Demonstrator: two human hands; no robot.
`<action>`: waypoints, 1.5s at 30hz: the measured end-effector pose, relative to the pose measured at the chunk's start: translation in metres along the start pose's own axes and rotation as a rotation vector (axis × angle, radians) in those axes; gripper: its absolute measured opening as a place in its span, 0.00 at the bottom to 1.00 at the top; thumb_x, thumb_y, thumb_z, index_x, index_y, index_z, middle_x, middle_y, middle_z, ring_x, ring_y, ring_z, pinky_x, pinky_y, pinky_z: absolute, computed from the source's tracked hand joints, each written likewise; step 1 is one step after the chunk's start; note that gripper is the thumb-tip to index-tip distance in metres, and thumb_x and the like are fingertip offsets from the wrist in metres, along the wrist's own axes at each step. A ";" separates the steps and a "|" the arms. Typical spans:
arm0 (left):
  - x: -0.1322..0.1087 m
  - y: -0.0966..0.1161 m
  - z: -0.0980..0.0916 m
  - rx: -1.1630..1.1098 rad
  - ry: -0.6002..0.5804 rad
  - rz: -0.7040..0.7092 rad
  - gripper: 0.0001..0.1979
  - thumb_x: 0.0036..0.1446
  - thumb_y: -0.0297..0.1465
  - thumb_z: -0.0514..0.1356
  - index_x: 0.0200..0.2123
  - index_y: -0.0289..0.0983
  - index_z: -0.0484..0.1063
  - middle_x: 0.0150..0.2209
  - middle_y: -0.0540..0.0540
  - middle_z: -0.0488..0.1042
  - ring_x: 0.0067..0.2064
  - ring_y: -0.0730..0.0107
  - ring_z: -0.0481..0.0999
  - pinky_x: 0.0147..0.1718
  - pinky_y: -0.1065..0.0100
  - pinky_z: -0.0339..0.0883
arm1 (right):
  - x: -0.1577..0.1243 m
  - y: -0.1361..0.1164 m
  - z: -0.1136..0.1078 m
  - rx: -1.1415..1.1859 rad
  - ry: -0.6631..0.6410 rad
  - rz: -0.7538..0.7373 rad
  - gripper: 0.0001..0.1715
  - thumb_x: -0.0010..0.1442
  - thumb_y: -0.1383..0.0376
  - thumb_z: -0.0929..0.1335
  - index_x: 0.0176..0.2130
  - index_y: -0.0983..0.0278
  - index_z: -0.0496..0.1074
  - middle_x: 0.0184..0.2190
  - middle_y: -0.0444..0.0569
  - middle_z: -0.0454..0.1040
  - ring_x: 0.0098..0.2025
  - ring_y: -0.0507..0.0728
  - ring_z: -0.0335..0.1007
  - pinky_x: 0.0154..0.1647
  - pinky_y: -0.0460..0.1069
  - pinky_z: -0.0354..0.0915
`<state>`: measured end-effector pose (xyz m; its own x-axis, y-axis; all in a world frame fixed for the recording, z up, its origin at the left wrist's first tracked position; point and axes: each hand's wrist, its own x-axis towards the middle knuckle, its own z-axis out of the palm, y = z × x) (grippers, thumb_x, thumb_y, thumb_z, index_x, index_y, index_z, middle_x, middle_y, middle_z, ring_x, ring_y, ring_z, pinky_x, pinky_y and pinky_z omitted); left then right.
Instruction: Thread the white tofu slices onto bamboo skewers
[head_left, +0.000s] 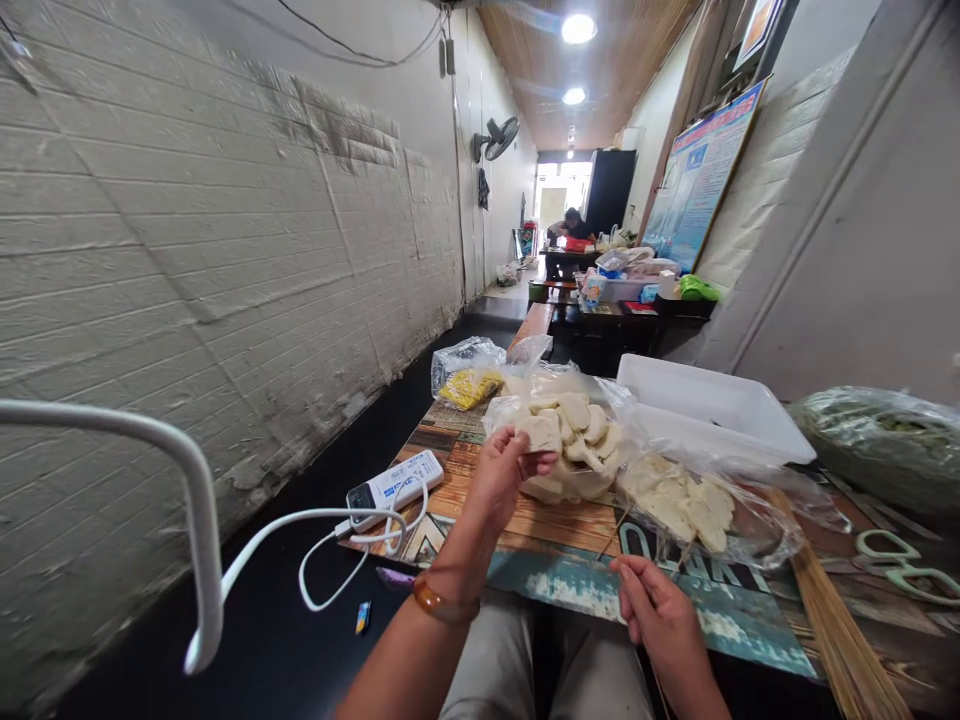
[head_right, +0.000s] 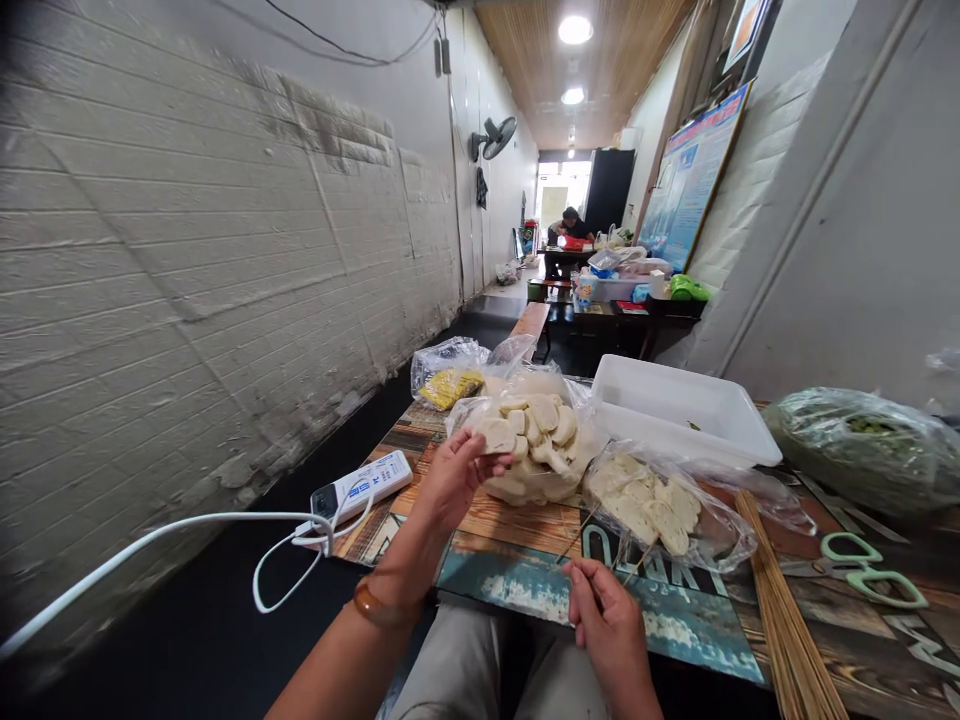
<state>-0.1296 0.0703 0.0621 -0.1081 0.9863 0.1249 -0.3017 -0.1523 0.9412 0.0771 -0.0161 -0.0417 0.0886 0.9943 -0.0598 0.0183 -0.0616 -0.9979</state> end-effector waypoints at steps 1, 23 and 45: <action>-0.009 0.000 0.003 -0.134 -0.051 -0.087 0.17 0.53 0.40 0.63 0.40 0.35 0.67 0.34 0.44 0.77 0.31 0.65 0.80 0.27 0.70 0.71 | -0.002 -0.002 0.001 0.015 0.008 0.001 0.28 0.53 0.43 0.69 0.35 0.65 0.72 0.15 0.37 0.64 0.14 0.47 0.54 0.16 0.43 0.51; -0.063 -0.030 0.029 -0.198 -0.116 -0.245 0.18 0.46 0.40 0.69 0.35 0.33 0.72 0.32 0.45 0.77 0.29 0.71 0.74 0.28 0.70 0.70 | -0.032 -0.028 -0.007 0.044 0.094 -0.004 0.24 0.56 0.46 0.69 0.40 0.62 0.74 0.17 0.38 0.61 0.17 0.50 0.53 0.17 0.45 0.53; 0.035 -0.014 0.001 0.933 0.000 0.386 0.10 0.53 0.27 0.59 0.39 0.37 0.76 0.38 0.42 0.76 0.43 0.57 0.73 0.47 0.58 0.64 | -0.031 -0.017 -0.002 -0.038 0.111 -0.037 0.25 0.56 0.44 0.68 0.37 0.63 0.75 0.14 0.38 0.63 0.14 0.49 0.54 0.16 0.45 0.53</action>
<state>-0.1276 0.1068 0.0533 -0.0418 0.8802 0.4727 0.6157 -0.3499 0.7060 0.0763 -0.0457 -0.0227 0.1965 0.9803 -0.0181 0.0613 -0.0307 -0.9976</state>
